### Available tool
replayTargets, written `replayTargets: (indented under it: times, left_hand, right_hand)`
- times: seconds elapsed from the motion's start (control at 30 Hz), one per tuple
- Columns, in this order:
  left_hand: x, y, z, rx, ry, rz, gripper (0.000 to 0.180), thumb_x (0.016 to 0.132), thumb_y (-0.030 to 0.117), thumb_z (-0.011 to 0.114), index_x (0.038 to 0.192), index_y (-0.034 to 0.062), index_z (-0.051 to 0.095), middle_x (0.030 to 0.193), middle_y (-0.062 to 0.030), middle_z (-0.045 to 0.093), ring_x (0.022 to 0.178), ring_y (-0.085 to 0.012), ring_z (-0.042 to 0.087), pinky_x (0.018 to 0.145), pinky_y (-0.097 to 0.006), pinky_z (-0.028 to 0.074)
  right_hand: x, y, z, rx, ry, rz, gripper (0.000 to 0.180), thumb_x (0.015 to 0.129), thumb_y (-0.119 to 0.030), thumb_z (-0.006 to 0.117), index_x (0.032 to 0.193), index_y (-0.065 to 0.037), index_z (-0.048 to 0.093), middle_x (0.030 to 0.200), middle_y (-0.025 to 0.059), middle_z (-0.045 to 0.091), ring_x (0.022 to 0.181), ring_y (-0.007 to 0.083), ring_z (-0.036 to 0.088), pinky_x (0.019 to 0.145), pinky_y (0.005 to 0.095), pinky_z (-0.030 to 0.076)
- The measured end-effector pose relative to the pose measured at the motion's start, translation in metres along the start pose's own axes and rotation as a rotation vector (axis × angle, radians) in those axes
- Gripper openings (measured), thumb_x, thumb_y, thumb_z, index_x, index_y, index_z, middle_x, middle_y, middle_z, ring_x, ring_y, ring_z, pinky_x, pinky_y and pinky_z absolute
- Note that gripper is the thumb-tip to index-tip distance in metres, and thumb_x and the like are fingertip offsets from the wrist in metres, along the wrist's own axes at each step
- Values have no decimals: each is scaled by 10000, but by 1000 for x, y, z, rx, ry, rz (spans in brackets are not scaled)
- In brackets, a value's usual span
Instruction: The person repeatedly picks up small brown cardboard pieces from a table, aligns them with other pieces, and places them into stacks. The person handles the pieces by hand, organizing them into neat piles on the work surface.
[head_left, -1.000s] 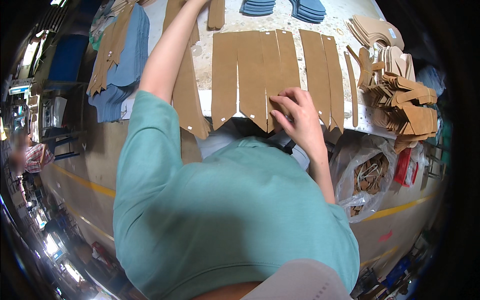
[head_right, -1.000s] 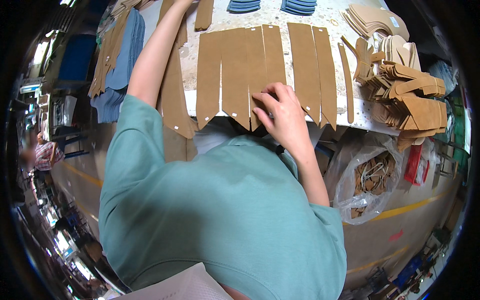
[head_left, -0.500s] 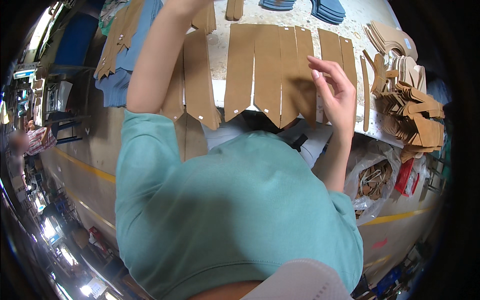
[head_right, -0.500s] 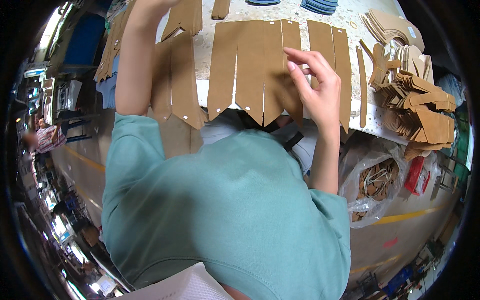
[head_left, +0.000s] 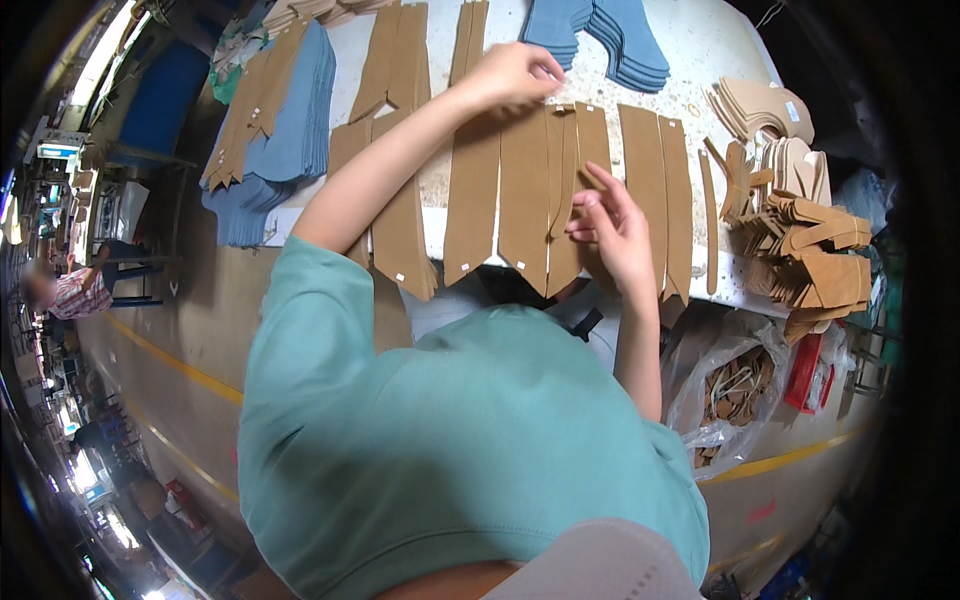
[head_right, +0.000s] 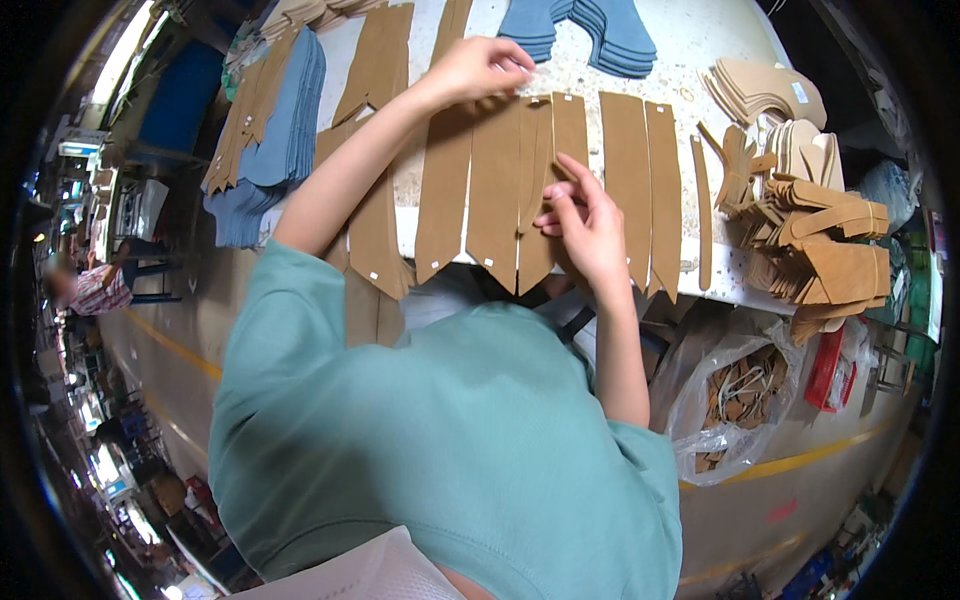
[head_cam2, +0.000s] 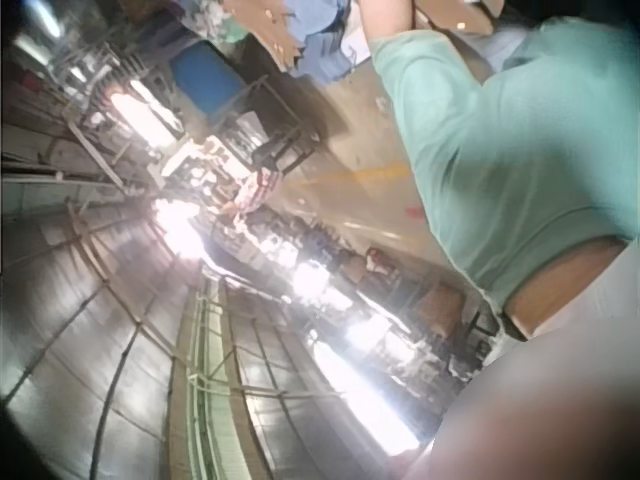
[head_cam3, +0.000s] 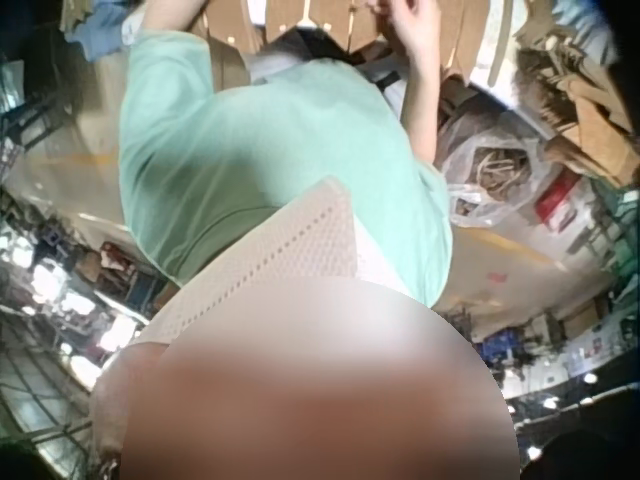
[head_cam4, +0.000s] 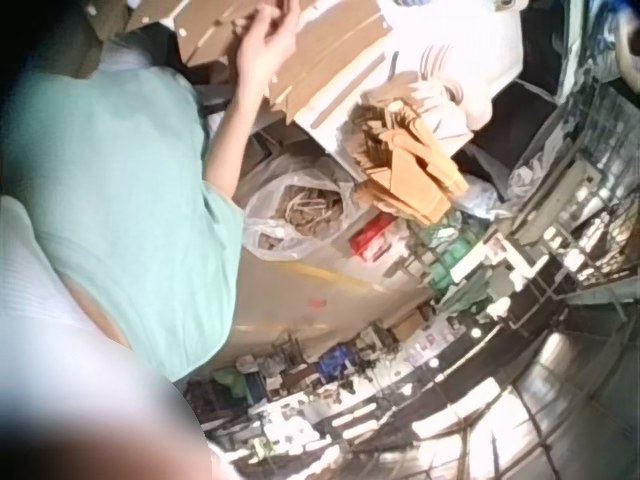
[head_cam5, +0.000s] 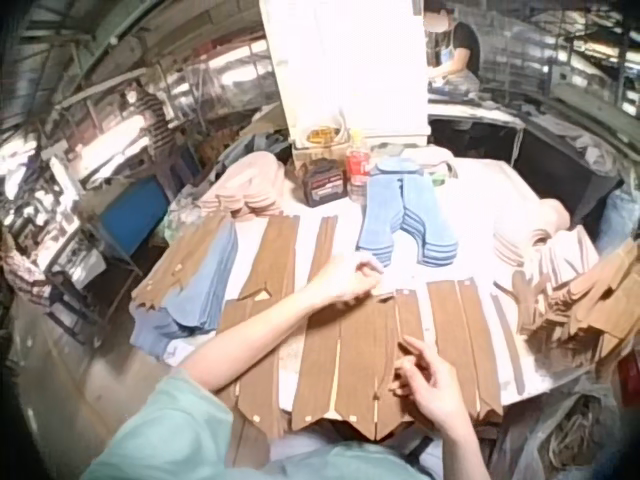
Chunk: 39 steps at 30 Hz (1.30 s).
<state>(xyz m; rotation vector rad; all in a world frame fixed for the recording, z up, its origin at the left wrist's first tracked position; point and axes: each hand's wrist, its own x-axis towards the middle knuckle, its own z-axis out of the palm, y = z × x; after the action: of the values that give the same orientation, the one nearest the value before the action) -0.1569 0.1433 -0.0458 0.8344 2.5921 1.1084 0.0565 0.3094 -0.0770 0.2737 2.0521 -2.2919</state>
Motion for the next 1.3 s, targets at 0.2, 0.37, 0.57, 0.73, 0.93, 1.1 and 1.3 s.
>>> replayTargets:
  times: [0.2,0.37,0.57,0.73,0.93,1.1,1.3]
  left_hand:
    - [67,-83,-58,404,616,-84,253,757,350,725,910,154,768,851,-76,743,791,-240,722,760,-347,569]
    - [84,-126,-61,409,512,-309,364,708,447,754,958,182,773,943,-71,746,915,-264,707,845,-378,552]
    - [94,-128,-50,430,602,-264,410,680,461,791,947,153,746,894,-69,732,894,-256,703,824,-384,553]
    - [98,-114,-52,332,568,-287,280,664,351,806,878,177,754,944,-77,731,924,-279,689,823,-410,555]
    - [98,-105,-51,455,599,-251,207,680,291,788,866,205,759,907,-50,737,892,-257,701,794,-408,568]
    - [95,-100,-49,448,641,-164,209,740,287,785,856,119,740,795,-85,721,756,-236,698,706,-367,552]
    - [95,-101,-63,173,655,-45,112,705,147,728,736,44,698,670,-138,690,631,-207,686,601,-330,534]
  right_hand:
    - [0,3,2,-211,25,-88,378,903,-26,633,1278,-18,592,940,47,646,693,77,639,618,233,554]
    - [1,11,4,-340,52,-186,373,848,-39,685,1217,-25,634,925,50,651,635,70,608,633,234,535]
    - [-1,8,6,-466,84,-239,391,802,-50,724,1187,-62,659,902,39,642,621,79,604,647,242,525]
    - [-3,4,13,-589,123,-269,392,795,-44,720,1182,-55,660,849,41,643,608,97,602,637,253,522]
    - [-8,4,12,-565,136,-191,414,846,-38,684,1257,-51,632,720,27,623,608,56,562,598,229,486]
    - [-32,-8,3,-549,53,-114,437,832,-52,693,1263,-41,620,723,59,639,586,109,593,606,270,510]
    - [-39,-18,-18,-589,177,-151,381,861,-115,696,1234,-58,644,730,62,645,593,105,604,589,273,509]
